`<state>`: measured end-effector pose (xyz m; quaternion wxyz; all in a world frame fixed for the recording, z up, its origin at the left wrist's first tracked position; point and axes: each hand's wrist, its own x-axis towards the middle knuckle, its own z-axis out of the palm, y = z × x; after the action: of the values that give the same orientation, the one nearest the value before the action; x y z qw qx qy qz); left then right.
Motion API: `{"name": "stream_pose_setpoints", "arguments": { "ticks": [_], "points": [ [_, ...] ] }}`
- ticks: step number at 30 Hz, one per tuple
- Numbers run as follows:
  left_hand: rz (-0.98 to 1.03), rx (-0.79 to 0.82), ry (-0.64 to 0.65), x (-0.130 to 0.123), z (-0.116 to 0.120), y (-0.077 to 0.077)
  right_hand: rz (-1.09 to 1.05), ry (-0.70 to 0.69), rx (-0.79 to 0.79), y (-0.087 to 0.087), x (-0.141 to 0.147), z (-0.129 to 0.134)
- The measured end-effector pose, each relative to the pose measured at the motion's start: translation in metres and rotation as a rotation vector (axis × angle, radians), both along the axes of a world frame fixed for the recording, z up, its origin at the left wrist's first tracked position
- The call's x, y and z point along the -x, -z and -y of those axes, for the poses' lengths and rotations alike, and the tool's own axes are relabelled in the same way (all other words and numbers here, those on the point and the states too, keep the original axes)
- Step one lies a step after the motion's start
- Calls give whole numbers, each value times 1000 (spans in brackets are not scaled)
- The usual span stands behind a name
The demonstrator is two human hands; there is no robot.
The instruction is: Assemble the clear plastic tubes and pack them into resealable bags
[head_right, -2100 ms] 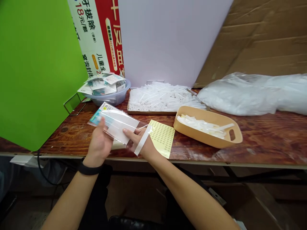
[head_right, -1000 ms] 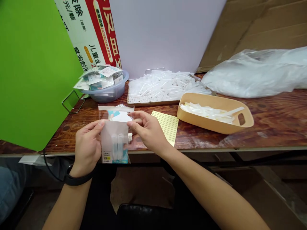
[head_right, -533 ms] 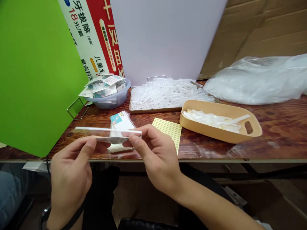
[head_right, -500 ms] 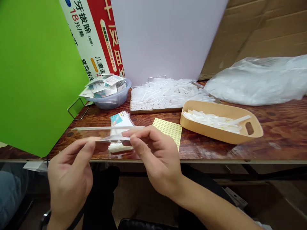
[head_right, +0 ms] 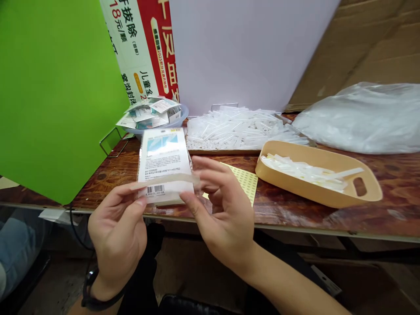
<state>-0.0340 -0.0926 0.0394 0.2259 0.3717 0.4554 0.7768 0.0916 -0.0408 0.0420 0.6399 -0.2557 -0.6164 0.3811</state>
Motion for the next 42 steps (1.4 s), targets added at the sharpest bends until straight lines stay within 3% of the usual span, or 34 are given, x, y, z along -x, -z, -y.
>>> {"name": "stream_pose_setpoints", "arguments": {
  "ticks": [4, 6, 8, 12, 17, 26, 37, 42],
  "points": [
    [-36, -11, -91, -3, -4, 2, -53, -197, 269, 0, 2, -7],
    [3, 19, -77, -3, -6, 2, -52, -309, 380, 1, 2, -13],
    [105, 69, 20, 0, -9, 2, -70, -366, 475, 2, 0, -19],
    [338, 161, 255, 9, -19, 0, -146, -331, 575, 4, -2, -27],
    [490, 246, 335, 15, -26, 0, -187, -339, 646, 5, -3, -32],
    [484, 408, 445, 21, -28, 7, -132, -269, 629, 12, -7, -41],
    [233, 405, 555, 31, -31, 14, -174, -199, 518, 16, -5, -44],
    [172, 318, 477, 31, -32, 16, -178, -238, 548, 16, -5, -45]
  ]
}}
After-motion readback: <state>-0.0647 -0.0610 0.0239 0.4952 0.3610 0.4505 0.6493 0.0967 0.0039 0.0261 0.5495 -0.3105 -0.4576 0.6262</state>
